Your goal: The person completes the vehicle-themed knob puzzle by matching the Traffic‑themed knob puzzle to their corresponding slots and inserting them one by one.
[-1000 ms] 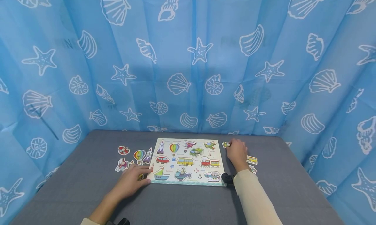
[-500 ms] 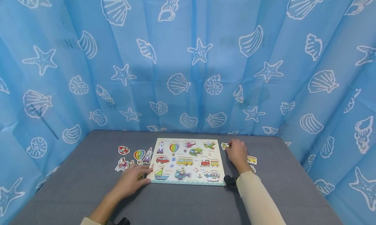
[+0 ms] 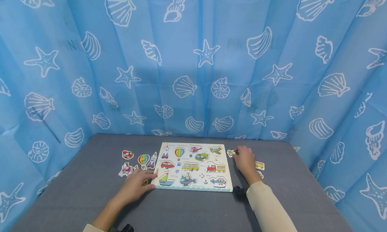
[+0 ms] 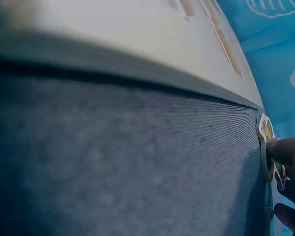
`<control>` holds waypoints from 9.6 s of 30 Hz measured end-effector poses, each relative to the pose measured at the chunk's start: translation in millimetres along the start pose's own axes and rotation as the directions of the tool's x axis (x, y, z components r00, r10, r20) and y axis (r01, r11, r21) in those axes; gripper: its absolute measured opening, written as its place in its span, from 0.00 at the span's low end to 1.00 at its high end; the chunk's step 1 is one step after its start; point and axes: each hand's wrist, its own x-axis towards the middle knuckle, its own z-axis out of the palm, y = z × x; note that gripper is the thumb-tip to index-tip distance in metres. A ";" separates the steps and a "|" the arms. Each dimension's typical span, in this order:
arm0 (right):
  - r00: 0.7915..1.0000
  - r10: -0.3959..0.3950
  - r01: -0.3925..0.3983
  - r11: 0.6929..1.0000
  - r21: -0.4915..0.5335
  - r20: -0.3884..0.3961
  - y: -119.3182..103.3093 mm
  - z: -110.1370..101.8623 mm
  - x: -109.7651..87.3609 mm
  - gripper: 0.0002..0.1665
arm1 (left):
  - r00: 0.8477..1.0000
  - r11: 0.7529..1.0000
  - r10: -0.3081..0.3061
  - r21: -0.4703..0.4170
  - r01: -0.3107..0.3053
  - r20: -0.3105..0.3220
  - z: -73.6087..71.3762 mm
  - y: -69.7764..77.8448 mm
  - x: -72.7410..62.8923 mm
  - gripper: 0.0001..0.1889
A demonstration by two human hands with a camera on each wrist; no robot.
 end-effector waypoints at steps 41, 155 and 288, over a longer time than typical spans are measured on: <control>0.999 0.042 -0.043 0.998 0.042 0.025 -49.5 20.7 16.9 0.09 | 1.000 1.000 -0.012 0.016 0.012 0.013 -0.6 0.1 2.4 0.21; 0.976 0.091 -0.093 0.996 0.004 0.199 40.2 -52.4 -22.1 0.16 | 0.999 0.999 -0.038 -0.020 0.038 -0.019 1.0 2.9 -0.8 0.21; 0.986 -0.150 0.143 0.985 0.094 0.078 -75.1 15.7 -50.3 0.12 | 0.999 0.999 -0.042 -0.010 0.042 -0.008 0.4 0.2 -0.8 0.20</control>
